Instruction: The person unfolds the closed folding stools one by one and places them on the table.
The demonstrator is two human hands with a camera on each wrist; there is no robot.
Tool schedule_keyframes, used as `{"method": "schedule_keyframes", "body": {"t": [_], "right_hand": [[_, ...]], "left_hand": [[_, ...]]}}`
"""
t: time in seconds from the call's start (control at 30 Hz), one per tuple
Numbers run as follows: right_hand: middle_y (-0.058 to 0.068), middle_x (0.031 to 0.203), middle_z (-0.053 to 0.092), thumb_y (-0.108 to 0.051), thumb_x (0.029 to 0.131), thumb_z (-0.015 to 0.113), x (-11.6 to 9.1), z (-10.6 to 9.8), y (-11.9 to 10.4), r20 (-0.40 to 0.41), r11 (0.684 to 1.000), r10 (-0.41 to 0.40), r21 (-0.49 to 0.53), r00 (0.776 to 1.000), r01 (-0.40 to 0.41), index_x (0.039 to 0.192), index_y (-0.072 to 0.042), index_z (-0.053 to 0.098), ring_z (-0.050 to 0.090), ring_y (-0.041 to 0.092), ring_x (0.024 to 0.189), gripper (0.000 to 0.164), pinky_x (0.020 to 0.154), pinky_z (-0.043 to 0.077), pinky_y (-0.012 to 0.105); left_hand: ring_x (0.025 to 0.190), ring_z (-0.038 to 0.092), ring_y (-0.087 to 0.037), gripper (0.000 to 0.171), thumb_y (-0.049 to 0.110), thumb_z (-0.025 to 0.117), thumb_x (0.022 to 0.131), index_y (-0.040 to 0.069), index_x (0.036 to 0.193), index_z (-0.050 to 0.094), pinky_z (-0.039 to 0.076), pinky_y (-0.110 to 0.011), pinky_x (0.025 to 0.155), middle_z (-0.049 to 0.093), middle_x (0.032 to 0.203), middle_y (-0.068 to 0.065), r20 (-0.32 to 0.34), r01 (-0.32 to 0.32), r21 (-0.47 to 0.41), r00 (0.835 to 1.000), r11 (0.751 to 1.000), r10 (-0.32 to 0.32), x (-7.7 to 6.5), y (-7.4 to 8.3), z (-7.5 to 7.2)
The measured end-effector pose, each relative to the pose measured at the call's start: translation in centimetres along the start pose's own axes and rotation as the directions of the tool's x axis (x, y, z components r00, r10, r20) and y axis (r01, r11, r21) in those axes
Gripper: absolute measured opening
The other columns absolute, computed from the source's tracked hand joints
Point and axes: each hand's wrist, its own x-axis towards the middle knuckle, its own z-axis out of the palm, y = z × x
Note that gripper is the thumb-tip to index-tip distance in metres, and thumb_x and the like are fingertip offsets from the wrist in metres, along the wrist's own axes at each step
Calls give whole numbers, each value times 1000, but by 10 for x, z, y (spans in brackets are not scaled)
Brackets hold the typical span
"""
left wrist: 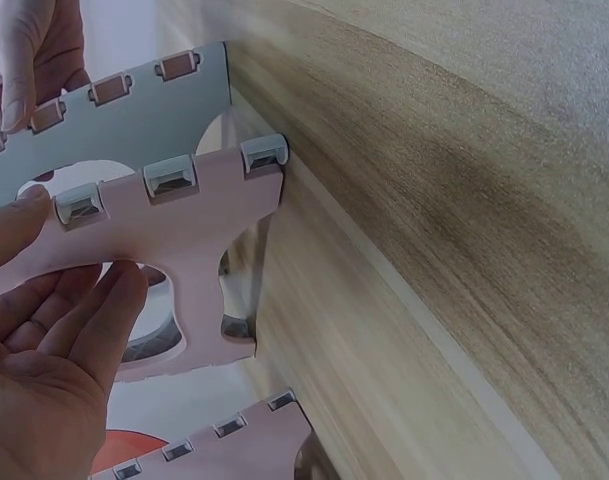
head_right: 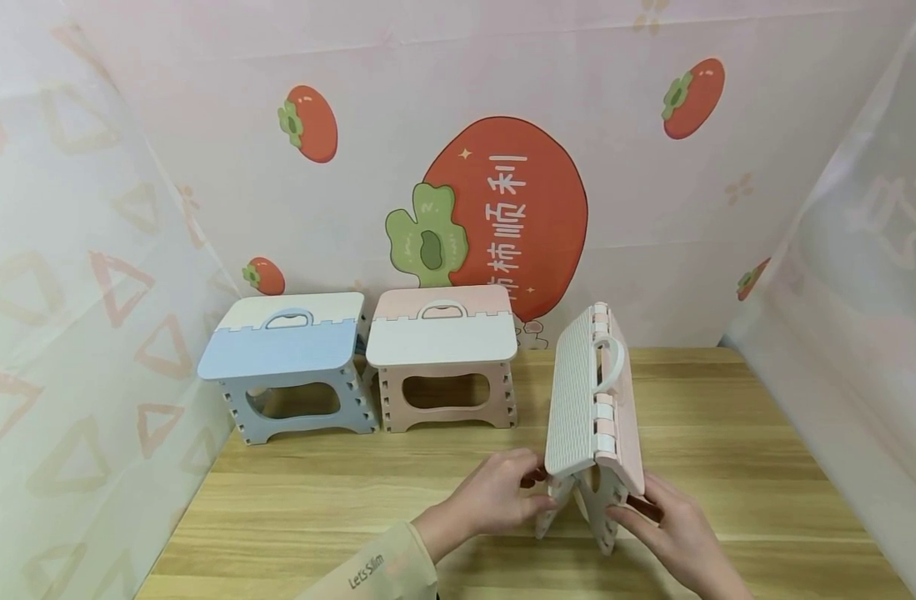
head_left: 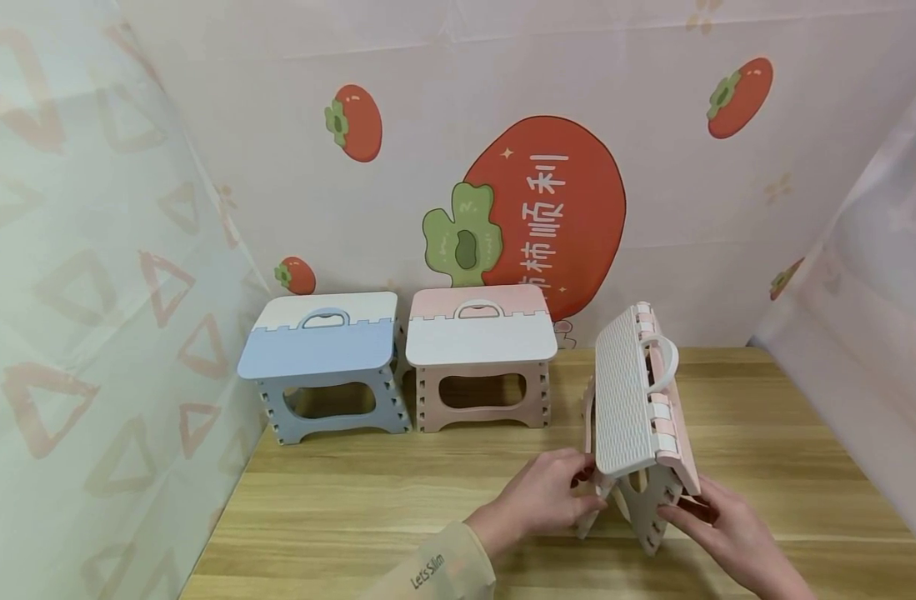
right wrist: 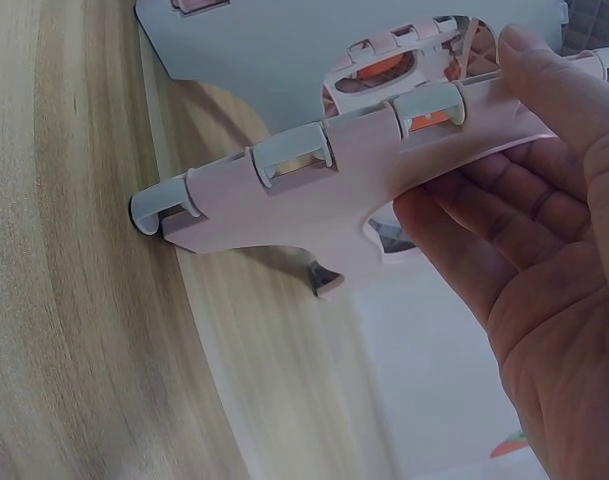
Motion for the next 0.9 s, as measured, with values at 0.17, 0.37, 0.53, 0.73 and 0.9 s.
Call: {"method": "schedule_keyframes", "body": {"t": [0.17, 0.37, 0.53, 0.73, 0.9], "right_hand": [[-26, 122, 61, 6, 84, 78, 0, 0, 1, -13, 1000, -23, -9, 1000, 23, 130, 0, 65, 64, -6, 105, 48, 77, 58, 13], [-27, 122, 60, 6, 84, 79, -1, -1, 1, -21, 999, -23, -23, 1000, 23, 130, 0, 66, 63, -7, 105, 48, 76, 58, 12], [-28, 118, 61, 4, 84, 80, -1, -3, 1, -33, 999, 2, -40, 999, -3, 126, -1, 68, 64, -7, 101, 45, 74, 57, 11], [-30, 121, 59, 3, 85, 79, -1, -4, 1, -27, 999, 23, -33, 999, -24, 130, 0, 66, 64, -8, 103, 47, 74, 58, 12], [-31, 123, 58, 3, 86, 78, -1, -5, 2, -16, 999, 32, -17, 999, -32, 132, 1, 64, 63, -7, 104, 48, 75, 58, 13]], "left_hand": [[97, 63, 5, 35, 32, 82, 89, 19, 120, 71, 48, -6, 80, 69, 109, 11, 8, 2, 8, 1000, 1000, -2, 0, -1, 0], [97, 64, 4, 35, 33, 81, 90, 19, 120, 70, 48, -5, 80, 70, 109, 11, 7, -7, 28, 1000, 1000, 7, 0, -3, 0], [96, 63, 5, 35, 34, 80, 90, 19, 121, 70, 48, -5, 80, 70, 109, 11, 5, -14, 38, 1000, 999, 14, 0, -4, -1], [97, 63, 5, 36, 34, 80, 91, 19, 122, 70, 48, -6, 80, 70, 110, 11, 14, -8, 28, 1000, 1000, 7, 0, -4, -2], [98, 64, 4, 36, 33, 80, 90, 19, 123, 70, 48, -6, 81, 70, 111, 11, 18, 0, 11, 1000, 1000, 0, 0, -4, -3]]}}
